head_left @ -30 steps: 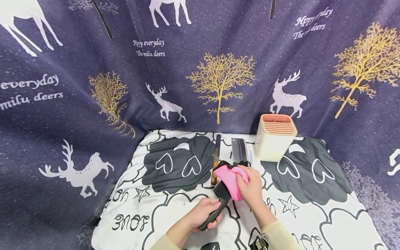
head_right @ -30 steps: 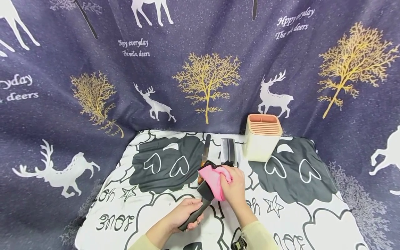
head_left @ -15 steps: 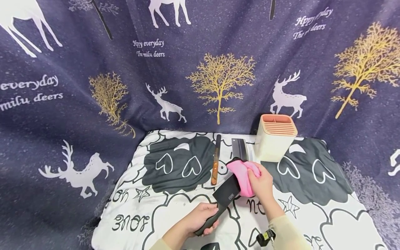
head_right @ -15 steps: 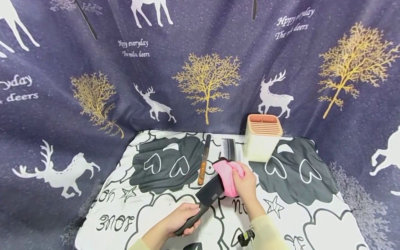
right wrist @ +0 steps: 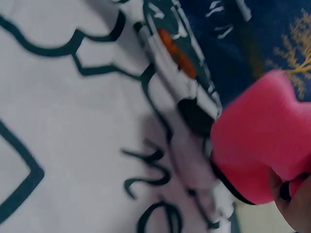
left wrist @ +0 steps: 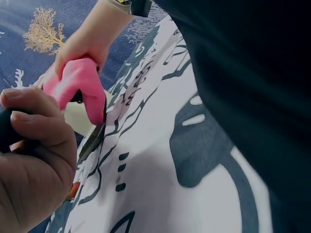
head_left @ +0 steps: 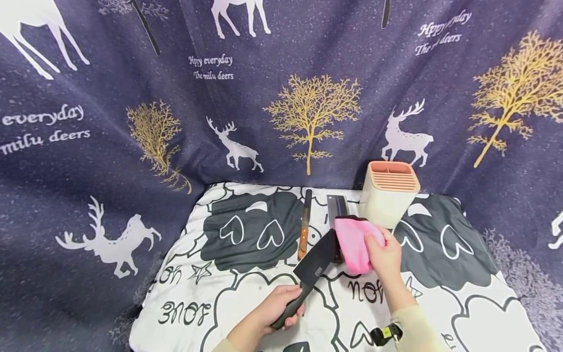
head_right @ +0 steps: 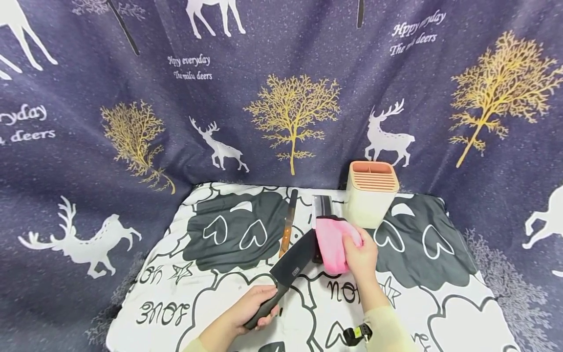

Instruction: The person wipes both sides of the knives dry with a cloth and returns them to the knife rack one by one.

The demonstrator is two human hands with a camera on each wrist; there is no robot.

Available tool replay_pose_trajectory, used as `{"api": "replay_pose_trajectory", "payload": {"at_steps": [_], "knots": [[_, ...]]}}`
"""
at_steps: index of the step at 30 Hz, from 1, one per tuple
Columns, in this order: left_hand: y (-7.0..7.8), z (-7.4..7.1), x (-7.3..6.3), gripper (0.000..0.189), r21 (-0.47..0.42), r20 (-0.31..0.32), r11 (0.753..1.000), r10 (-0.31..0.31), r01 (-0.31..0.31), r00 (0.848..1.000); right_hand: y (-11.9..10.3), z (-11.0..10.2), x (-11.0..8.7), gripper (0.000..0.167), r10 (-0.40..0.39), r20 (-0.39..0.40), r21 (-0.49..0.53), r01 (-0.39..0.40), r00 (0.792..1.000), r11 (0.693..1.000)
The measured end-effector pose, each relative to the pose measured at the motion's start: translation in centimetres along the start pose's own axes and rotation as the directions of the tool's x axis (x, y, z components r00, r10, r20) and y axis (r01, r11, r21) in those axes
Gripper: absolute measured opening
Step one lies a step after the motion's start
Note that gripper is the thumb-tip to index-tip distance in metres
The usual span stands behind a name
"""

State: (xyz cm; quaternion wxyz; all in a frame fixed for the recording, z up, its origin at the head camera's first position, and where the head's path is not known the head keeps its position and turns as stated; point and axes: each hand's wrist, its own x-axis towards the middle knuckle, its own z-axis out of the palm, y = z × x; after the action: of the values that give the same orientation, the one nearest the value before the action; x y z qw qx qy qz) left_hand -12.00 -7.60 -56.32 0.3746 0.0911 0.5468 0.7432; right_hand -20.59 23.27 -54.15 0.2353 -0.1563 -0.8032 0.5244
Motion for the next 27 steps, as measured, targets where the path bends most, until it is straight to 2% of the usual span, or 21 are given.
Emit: {"api": "replay_pose_trajectory", "payload": {"at_steps": [6, 8, 10, 12, 16, 21, 27], "knots": [[0.5, 0.0, 1.1, 0.03, -0.065, -0.079, 0.998, 0.004, -0.009, 0.997, -3.3, -0.3, -1.3, 0.032, -0.085, -0.024, 0.092, 0.087, 0.996, 0.992], [0.8, 0.1, 1.5, 0.032, -0.087, -0.093, 0.996, 0.003, -0.011, 0.996, -4.3, 0.0, -2.0, 0.033, -0.143, -0.015, 0.119, 0.144, 0.99, 0.982], [1.0, 0.3, 1.9, 0.033, -0.116, -0.094, 0.993, 0.002, -0.013, 0.996, -5.2, 0.5, -2.8, 0.035, -0.229, 0.006, 0.141, 0.226, 0.973, 0.964], [1.3, 0.6, 2.3, 0.033, -0.131, -0.094, 0.991, 0.004, -0.016, 0.996, -5.8, 1.2, -3.7, 0.037, -0.324, 0.037, 0.155, 0.315, 0.945, 0.936], [1.9, 1.5, 3.1, 0.027, -0.141, -0.099, 0.99, 0.006, -0.02, 0.995, -6.2, 3.0, -5.7, 0.041, -0.477, 0.136, 0.16, 0.455, 0.869, 0.876], [2.4, 2.2, 3.6, 0.023, -0.113, -0.09, 0.993, 0.011, -0.021, 0.996, -6.0, 4.7, -7.8, 0.043, -0.583, 0.223, 0.149, 0.563, 0.781, 0.813], [2.2, 2.1, 3.7, 0.028, -0.098, -0.065, 0.995, 0.022, -0.029, 0.998, -5.7, 5.6, -8.2, 0.043, -0.675, 0.274, 0.097, 0.679, 0.685, 0.728]]}}
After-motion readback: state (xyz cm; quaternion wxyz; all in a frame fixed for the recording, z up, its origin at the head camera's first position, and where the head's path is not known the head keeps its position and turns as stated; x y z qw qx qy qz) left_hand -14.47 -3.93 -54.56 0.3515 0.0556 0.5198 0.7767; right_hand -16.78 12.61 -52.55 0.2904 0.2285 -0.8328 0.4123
